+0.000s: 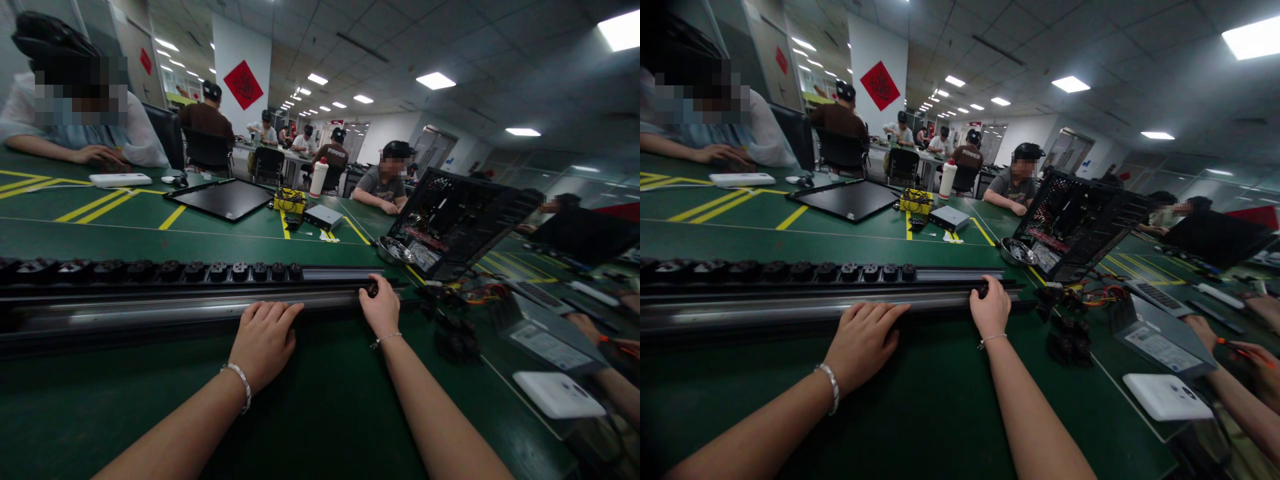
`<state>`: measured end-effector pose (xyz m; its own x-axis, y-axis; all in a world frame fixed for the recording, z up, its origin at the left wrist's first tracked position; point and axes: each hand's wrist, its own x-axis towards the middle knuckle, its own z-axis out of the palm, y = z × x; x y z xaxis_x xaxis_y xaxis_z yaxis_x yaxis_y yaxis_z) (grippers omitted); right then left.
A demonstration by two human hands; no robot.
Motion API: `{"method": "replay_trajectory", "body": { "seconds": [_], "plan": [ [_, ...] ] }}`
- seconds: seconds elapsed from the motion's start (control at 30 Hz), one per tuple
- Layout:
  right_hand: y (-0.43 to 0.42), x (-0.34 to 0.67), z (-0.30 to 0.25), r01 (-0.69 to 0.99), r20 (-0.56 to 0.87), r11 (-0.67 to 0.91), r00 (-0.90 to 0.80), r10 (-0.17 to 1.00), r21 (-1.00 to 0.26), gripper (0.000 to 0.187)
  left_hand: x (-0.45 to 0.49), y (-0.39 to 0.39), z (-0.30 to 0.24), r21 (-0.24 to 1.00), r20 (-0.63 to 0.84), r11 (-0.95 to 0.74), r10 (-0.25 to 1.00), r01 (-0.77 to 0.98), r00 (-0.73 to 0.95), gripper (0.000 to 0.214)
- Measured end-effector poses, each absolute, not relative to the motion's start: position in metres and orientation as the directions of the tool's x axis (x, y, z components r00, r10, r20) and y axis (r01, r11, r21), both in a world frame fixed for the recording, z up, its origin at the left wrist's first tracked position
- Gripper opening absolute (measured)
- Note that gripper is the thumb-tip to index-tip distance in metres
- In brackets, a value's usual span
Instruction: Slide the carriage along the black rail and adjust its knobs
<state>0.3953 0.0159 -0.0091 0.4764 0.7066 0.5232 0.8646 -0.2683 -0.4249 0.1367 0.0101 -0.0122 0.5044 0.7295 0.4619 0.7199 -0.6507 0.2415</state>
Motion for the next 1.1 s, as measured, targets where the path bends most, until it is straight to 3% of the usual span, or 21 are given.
{"method": "replay_trajectory", "body": {
  "seconds": [1.1],
  "plan": [
    [0.017, 0.3983, -0.0096, 0.856, 0.509, -0.287, 0.493, 0.706, -0.431, 0.038, 0.1361, 0.0103, -0.0143, 0.251, 0.472, -0.654, 0.726, 0.714, 0.499, 0.039]
  ]
}}
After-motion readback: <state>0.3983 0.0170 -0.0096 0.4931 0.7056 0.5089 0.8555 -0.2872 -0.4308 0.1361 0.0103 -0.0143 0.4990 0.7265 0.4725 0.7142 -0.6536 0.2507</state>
